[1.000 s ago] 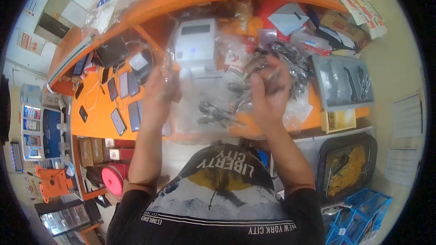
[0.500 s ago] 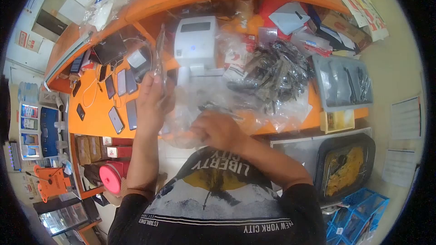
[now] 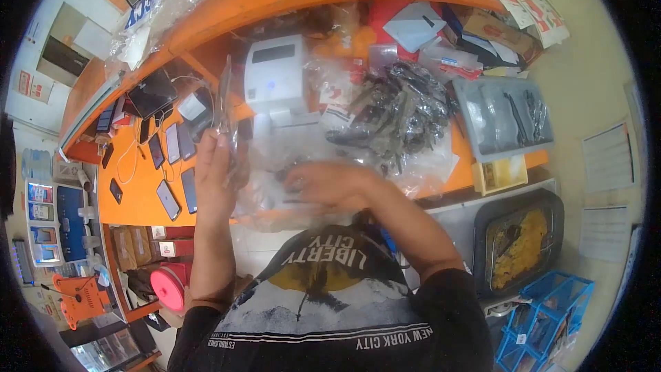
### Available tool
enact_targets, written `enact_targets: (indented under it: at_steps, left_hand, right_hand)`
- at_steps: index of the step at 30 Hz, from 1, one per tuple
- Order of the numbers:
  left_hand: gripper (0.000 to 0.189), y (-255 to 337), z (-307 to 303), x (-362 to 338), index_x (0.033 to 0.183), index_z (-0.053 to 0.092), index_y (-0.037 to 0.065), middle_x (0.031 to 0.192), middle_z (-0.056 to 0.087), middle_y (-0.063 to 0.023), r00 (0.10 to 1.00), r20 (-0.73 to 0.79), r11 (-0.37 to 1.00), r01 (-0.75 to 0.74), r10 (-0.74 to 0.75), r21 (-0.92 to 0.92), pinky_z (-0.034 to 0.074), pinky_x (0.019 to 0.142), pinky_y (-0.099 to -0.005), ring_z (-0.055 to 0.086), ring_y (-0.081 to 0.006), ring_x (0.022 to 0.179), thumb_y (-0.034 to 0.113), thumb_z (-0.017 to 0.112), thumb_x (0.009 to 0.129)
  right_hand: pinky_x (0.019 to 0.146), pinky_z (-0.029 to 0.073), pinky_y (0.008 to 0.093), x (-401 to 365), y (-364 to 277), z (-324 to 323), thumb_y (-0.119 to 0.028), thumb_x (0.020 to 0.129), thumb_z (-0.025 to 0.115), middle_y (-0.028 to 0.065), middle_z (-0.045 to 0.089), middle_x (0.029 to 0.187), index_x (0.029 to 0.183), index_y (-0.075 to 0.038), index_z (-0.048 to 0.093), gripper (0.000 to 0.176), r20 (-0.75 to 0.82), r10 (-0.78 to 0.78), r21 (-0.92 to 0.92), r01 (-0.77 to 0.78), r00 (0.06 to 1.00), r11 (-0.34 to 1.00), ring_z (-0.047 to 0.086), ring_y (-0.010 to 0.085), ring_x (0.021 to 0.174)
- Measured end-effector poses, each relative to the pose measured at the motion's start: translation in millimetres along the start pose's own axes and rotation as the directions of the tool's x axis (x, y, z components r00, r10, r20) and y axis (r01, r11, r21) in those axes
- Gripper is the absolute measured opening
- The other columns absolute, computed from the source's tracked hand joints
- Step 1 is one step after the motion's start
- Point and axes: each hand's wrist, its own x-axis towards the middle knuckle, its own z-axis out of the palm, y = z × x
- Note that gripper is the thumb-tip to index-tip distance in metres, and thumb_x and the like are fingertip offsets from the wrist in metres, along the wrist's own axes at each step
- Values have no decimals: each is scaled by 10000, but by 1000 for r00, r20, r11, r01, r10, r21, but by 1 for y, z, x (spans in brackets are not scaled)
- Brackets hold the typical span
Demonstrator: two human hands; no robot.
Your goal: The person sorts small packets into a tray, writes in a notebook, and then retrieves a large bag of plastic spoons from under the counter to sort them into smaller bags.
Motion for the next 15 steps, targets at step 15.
enact_targets:
  at_steps: [15]
  left_hand:
    - [154,-24,7,-7,988,529,91,811,479,74,998,8,998,54,-54,32,337,624,-189,388,-9,710,200,472,1079]
  right_hand:
    - [828,494,375,-26,106,-156,-226,948,669,45,657,966,1099,-87,671,205,-851,-338,-429,-160,403,889,636,231,930]
